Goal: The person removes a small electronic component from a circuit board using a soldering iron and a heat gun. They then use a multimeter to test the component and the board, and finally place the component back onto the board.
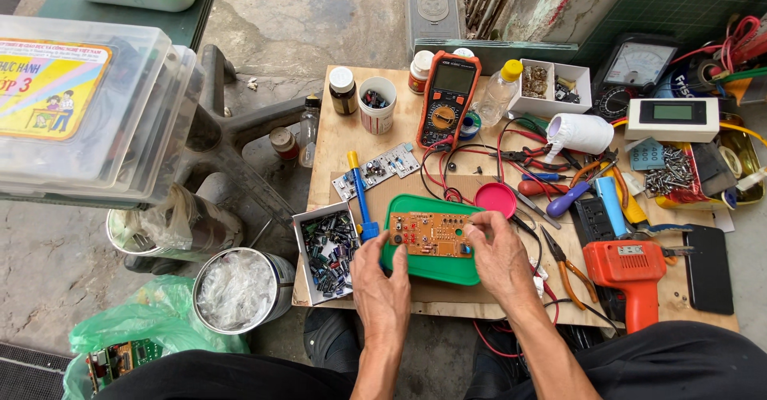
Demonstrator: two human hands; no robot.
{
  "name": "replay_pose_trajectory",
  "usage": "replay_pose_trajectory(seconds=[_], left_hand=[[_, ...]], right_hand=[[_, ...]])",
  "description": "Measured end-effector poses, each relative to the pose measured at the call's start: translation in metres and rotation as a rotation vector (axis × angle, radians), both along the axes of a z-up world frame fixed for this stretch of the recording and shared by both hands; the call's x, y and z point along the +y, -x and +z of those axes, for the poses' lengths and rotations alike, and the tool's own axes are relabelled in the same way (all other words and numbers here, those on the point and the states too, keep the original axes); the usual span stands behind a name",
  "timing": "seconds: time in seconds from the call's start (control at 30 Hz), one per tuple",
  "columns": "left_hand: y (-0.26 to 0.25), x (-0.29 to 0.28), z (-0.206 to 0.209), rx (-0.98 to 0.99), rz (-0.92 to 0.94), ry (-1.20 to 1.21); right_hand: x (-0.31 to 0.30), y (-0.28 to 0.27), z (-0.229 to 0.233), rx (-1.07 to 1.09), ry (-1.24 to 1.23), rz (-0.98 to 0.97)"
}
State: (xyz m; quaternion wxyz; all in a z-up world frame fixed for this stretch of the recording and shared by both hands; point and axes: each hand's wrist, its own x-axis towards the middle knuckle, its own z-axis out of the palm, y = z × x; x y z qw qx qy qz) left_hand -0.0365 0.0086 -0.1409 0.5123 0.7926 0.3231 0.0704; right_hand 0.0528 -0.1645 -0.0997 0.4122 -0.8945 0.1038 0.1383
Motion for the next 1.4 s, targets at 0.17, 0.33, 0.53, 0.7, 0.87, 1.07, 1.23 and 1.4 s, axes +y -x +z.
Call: replay_pose_trajectory(seconds=[0.17, 0.33, 0.53, 0.7, 0.87, 1.07, 1.23, 1.4], left_hand=[[-0.003, -0.003, -0.029, -0.174, -0.041, -0.244], [-0.003, -0.002, -0.020, -0.233, 0.020, -0.177], [-0.006, 0.000, 0.032, -0.264, 0.127, 0.123], [-0.013, -0.009, 0.080, -0.347, 0.252, 0.890], [-0.007, -0.020, 0.085, -0.325, 0.275, 1.288], [-0.002, -0.023, 0.091, -0.258, 0.242, 1.428], [0.000, -0.024, 0.089, -0.252, 0.195, 1.294], [0.003, -0.025, 0.076, -0.235, 0.099, 1.135]], right_hand=[[0.017, 0.007, 0.018, 0.106, -0.132, -0.175], [0.005, 0.003, -0.012, 0.071, -0.516, -0.379], [0.007, 0.013, 0.037, 0.018, -0.564, -0.376], [0.007, 0.029, 0.056, -0.161, -0.621, -0.357], [-0.002, 0.040, 0.057, -0.173, -0.814, -0.443], [-0.008, 0.042, 0.056, -0.123, -0.922, -0.438], [-0.012, 0.039, 0.068, -0.212, -0.839, -0.469], [-0.015, 0.038, 0.077, -0.199, -0.917, -0.419]])
